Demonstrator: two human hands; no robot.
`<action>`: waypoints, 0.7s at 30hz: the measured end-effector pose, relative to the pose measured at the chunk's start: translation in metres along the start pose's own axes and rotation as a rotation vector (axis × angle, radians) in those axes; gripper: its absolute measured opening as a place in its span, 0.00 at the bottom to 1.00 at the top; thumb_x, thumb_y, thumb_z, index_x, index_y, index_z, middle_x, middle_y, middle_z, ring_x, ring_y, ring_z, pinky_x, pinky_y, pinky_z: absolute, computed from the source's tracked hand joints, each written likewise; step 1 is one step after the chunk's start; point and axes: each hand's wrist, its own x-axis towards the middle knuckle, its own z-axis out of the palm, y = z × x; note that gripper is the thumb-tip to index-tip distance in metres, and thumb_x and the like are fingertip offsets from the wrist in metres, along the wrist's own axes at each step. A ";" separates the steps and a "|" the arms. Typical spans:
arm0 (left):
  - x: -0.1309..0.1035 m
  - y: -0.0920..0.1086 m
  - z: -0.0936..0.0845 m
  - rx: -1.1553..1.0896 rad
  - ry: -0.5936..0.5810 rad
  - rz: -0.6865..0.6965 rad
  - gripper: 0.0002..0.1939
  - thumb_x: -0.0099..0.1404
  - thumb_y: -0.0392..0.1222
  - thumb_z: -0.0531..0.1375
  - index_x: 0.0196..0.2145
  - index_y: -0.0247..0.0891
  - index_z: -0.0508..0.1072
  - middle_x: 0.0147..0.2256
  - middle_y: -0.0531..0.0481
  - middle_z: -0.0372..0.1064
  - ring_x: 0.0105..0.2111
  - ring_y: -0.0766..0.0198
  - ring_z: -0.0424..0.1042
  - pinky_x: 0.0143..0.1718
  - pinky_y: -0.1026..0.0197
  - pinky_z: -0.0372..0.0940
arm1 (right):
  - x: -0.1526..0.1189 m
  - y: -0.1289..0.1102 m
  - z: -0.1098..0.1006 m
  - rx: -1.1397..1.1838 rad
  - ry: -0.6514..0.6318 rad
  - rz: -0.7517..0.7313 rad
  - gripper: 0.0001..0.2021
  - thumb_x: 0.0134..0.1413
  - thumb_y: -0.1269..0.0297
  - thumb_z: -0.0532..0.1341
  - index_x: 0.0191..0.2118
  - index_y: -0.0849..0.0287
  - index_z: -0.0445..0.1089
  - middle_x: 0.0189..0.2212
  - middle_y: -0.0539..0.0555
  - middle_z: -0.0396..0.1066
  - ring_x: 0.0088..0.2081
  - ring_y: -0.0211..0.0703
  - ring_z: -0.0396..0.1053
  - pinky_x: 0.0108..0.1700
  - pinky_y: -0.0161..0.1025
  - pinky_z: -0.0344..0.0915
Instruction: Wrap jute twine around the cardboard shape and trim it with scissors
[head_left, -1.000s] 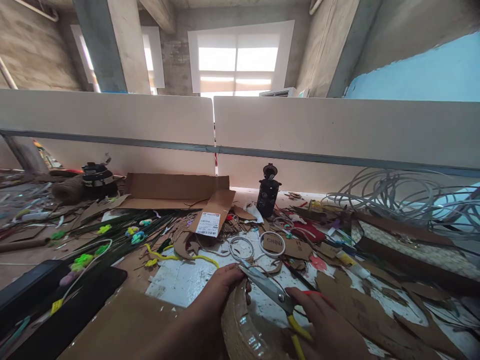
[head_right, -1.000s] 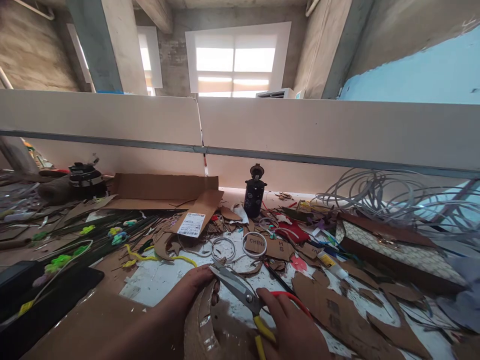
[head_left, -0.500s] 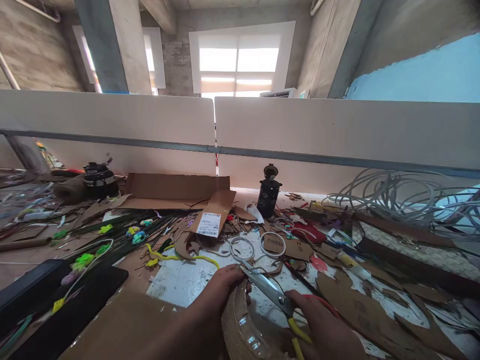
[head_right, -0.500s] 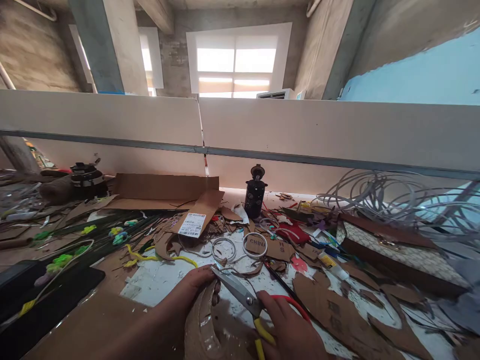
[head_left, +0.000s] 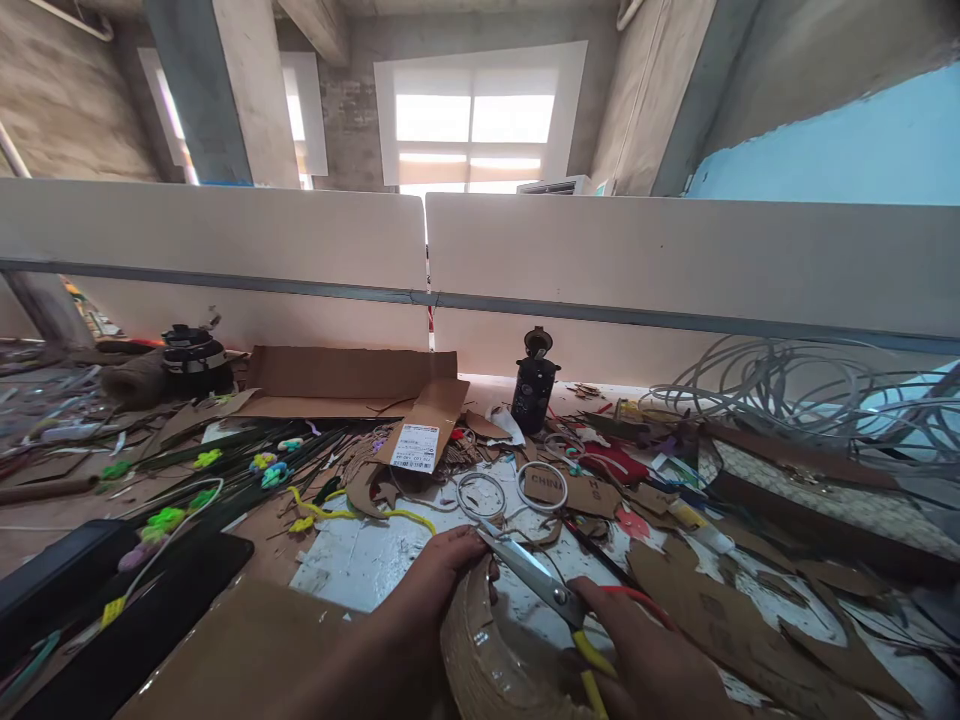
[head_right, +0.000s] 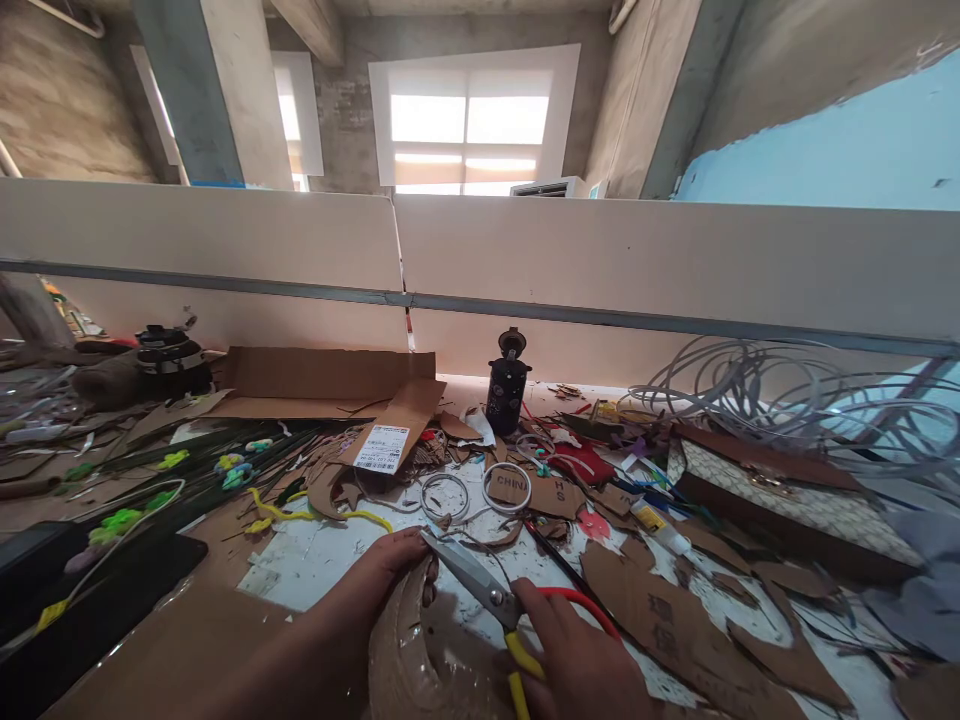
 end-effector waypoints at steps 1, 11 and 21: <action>-0.003 0.000 0.003 -0.013 -0.004 -0.007 0.07 0.57 0.39 0.64 0.25 0.38 0.70 0.18 0.53 0.70 0.17 0.63 0.70 0.20 0.64 0.65 | 0.000 0.000 -0.001 -0.004 -0.010 0.001 0.22 0.49 0.66 0.62 0.53 0.53 0.72 0.40 0.54 0.82 0.31 0.48 0.80 0.27 0.36 0.73; 0.005 0.006 0.002 -0.008 -0.011 0.026 0.08 0.56 0.37 0.67 0.25 0.35 0.71 0.17 0.53 0.68 0.14 0.68 0.66 0.19 0.68 0.63 | -0.001 -0.003 -0.004 0.147 -0.047 0.175 0.18 0.54 0.55 0.64 0.51 0.51 0.74 0.38 0.53 0.82 0.32 0.49 0.80 0.32 0.36 0.73; 0.025 0.001 -0.023 0.170 -0.060 0.044 0.07 0.55 0.36 0.70 0.31 0.39 0.75 0.21 0.52 0.74 0.29 0.56 0.78 0.35 0.60 0.71 | 0.018 0.003 -0.039 0.473 -0.114 0.381 0.24 0.51 0.60 0.63 0.56 0.55 0.69 0.36 0.52 0.76 0.36 0.47 0.73 0.34 0.36 0.67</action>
